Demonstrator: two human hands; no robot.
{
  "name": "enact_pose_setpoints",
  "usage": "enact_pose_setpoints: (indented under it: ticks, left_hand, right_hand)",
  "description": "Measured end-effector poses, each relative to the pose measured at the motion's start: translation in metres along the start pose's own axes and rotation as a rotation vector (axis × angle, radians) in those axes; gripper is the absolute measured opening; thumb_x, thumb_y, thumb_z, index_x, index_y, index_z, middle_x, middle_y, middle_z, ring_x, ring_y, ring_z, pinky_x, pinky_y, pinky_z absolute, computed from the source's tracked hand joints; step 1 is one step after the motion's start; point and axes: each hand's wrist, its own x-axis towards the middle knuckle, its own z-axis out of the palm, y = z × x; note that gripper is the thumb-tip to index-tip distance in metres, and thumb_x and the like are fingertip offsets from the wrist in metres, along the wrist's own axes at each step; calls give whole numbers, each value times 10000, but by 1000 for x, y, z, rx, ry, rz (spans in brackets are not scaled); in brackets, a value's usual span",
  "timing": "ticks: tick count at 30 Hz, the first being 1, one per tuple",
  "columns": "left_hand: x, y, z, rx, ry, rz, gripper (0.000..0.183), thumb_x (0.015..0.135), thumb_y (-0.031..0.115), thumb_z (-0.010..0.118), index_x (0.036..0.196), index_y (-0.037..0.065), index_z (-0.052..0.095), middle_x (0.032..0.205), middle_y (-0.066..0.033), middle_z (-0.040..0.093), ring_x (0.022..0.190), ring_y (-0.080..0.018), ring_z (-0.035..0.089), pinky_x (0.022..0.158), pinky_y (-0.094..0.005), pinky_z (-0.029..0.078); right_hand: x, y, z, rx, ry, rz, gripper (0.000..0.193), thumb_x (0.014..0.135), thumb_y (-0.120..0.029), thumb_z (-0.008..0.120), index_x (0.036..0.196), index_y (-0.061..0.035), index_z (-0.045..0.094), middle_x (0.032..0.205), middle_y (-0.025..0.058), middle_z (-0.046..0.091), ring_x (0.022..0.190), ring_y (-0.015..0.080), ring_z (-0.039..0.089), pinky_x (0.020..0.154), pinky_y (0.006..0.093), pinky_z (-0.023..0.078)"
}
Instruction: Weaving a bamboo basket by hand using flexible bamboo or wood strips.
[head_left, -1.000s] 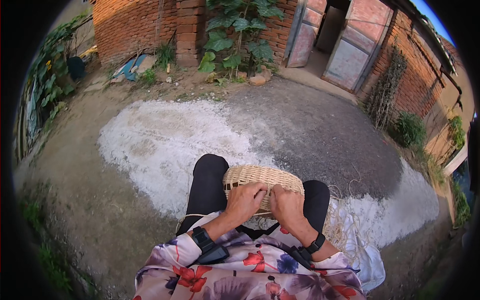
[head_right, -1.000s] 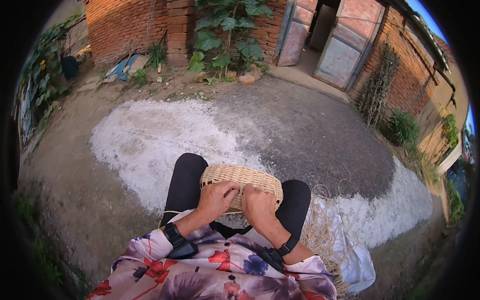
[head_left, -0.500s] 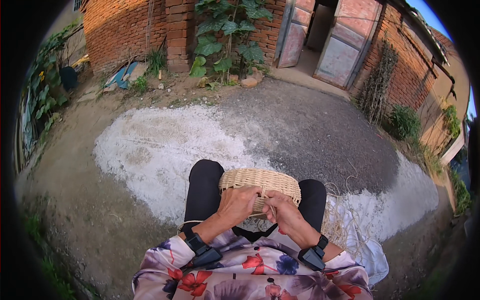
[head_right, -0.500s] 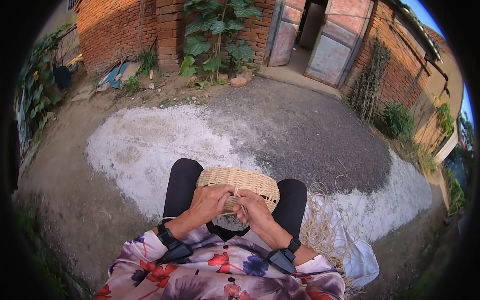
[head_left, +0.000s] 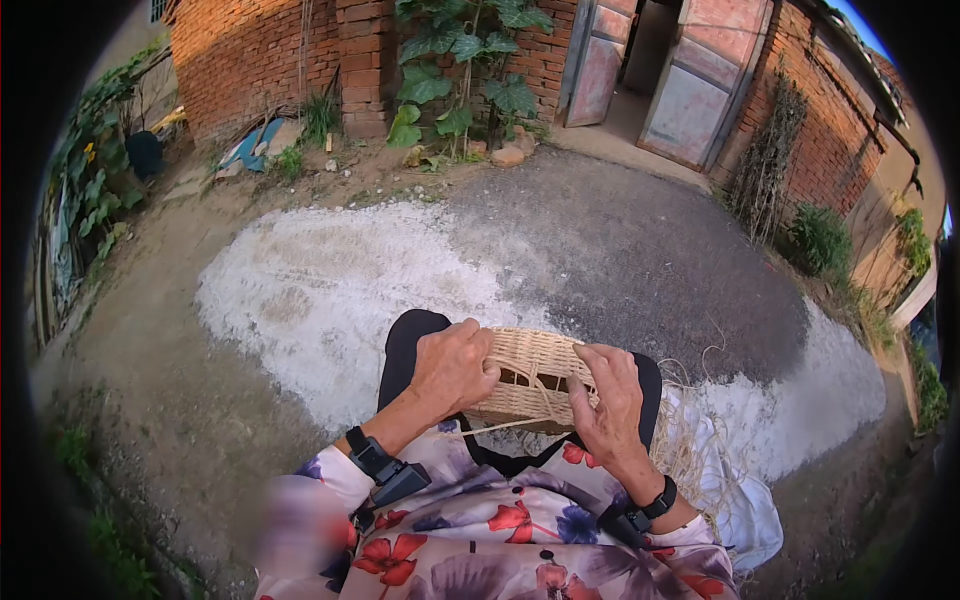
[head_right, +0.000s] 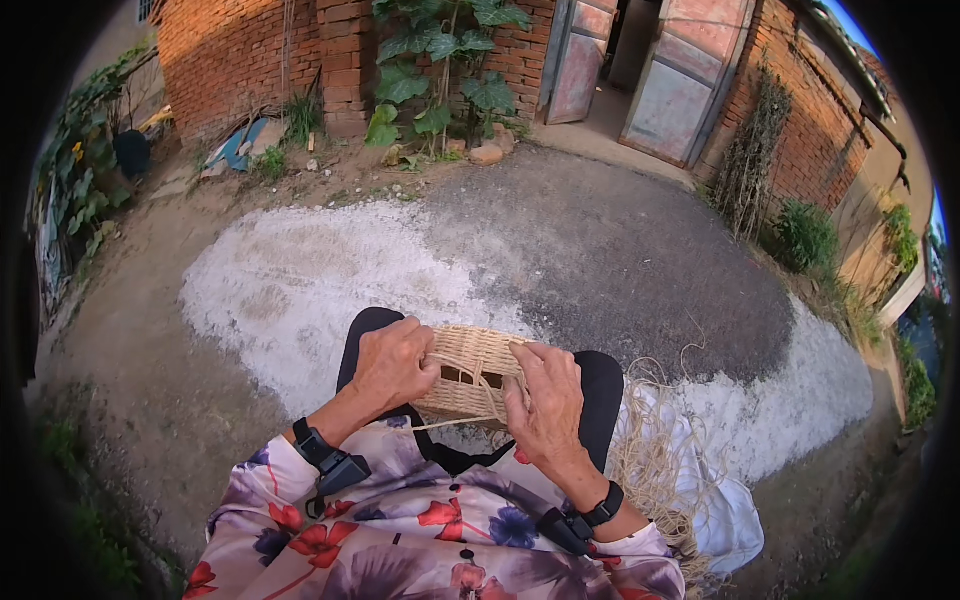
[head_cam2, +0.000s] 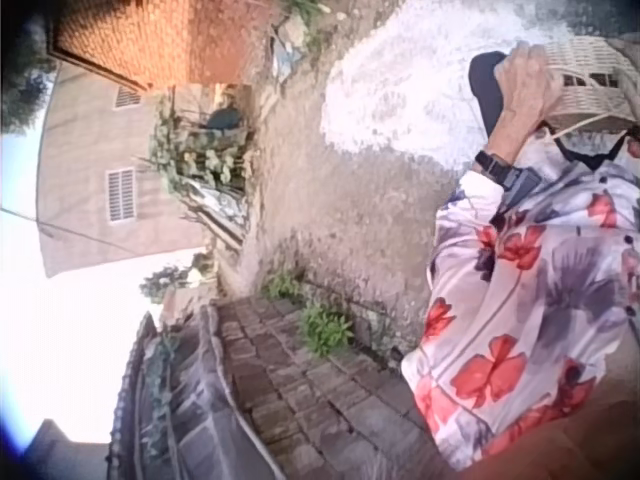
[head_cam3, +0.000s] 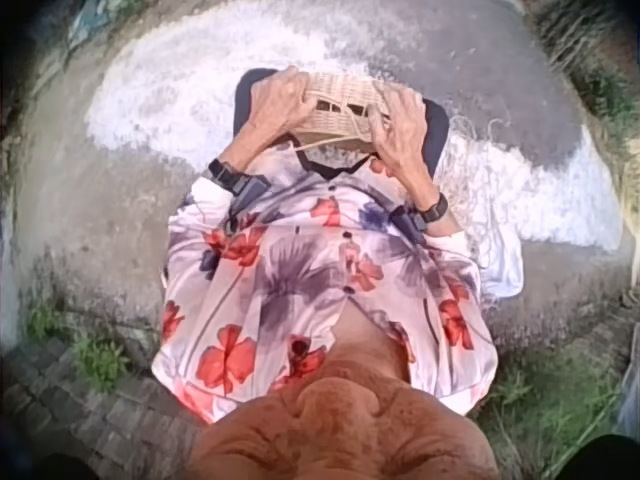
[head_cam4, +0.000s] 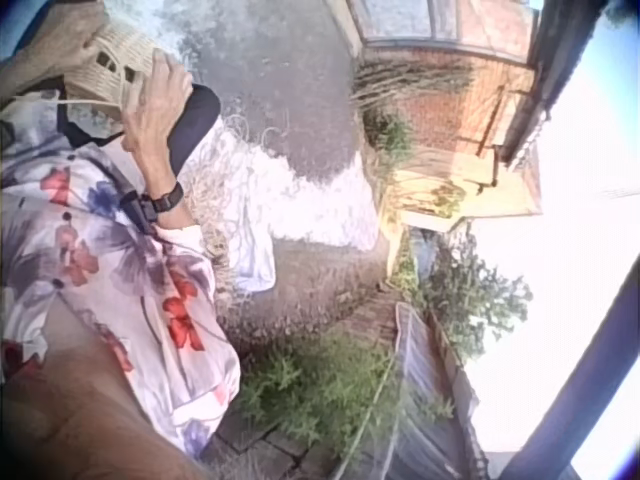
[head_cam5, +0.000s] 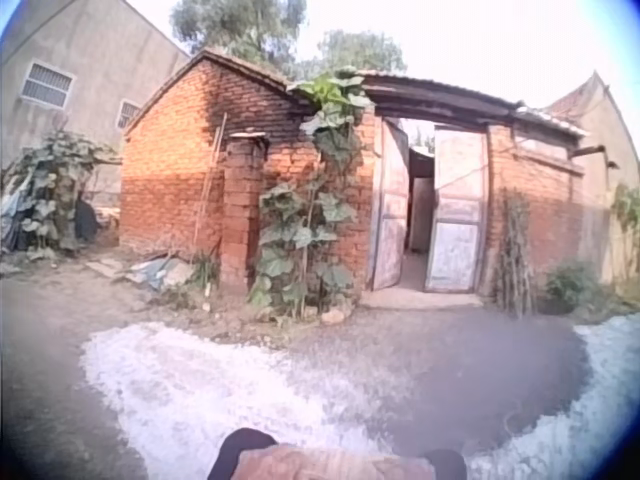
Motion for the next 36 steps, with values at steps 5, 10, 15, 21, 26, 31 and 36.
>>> enact_pose_setpoints:
  ticks: [5, 10, 15, 21, 26, 31, 36]
  left_hand:
    - [-3, -29, -51, 80, 216, -186, 59, 686, 30, 618, 692, 42, 560, 650, -68, 573, 544, -226, 578, 505, -359, 453]
    - [3, 22, -70, -558, 124, -340, 60, 771, -15, 610, 732, 15, 577, 599, 9, 568, 496, -50, 506, 468, -231, 389]
    - [-12, -8, -35, -1166, -25, -611, 71, 858, 65, 622, 893, 9, 595, 774, -25, 641, 608, -54, 553, 542, -212, 465]
    - [-33, -4, 7, -957, -119, -581, 130, 887, 98, 629, 970, -1, 618, 818, -71, 690, 643, -96, 617, 573, -261, 508]
    - [-47, 2, 26, -513, -58, -261, 264, 880, 61, 542, 1139, 60, 595, 738, -143, 673, 658, -341, 666, 624, -416, 528]
    - [-41, 5, 22, -644, -228, -386, 385, 883, 7, 554, 1263, 59, 528, 907, -158, 717, 763, -285, 713, 678, -374, 548]
    - [-48, 11, 30, -537, -57, -301, 456, 868, 23, 535, 1318, 93, 504, 751, -190, 660, 746, -394, 669, 680, -502, 528]
  right_hand:
    - [24, 8, 8, 248, -24, 52, 312, 823, -36, 632, 1134, -10, 620, 1062, 169, 609, 996, 343, 586, 877, 425, 465]
    - [34, -29, 53, 647, -270, 37, 294, 898, -59, 607, 1186, -2, 618, 987, 161, 634, 957, 322, 626, 862, 386, 487]
    - [14, -20, 56, 622, -213, 5, 351, 920, -57, 621, 1267, -11, 594, 917, 162, 630, 840, 274, 653, 757, 324, 506]
    - [0, -2, 45, 135, -98, -68, 144, 825, 5, 672, 964, -33, 663, 726, 111, 552, 627, 301, 600, 574, 404, 486]
    - [5, -4, 44, 48, -182, -57, 66, 804, -12, 662, 839, -28, 607, 738, 141, 567, 639, 338, 616, 573, 425, 496]
    - [9, -6, 51, -62, -267, -46, 98, 791, -35, 644, 766, -23, 551, 750, 163, 589, 621, 359, 623, 571, 441, 511]
    - [6, -3, 70, -265, -310, -77, 109, 803, -99, 631, 769, -31, 553, 706, 153, 621, 605, 345, 638, 552, 453, 504]
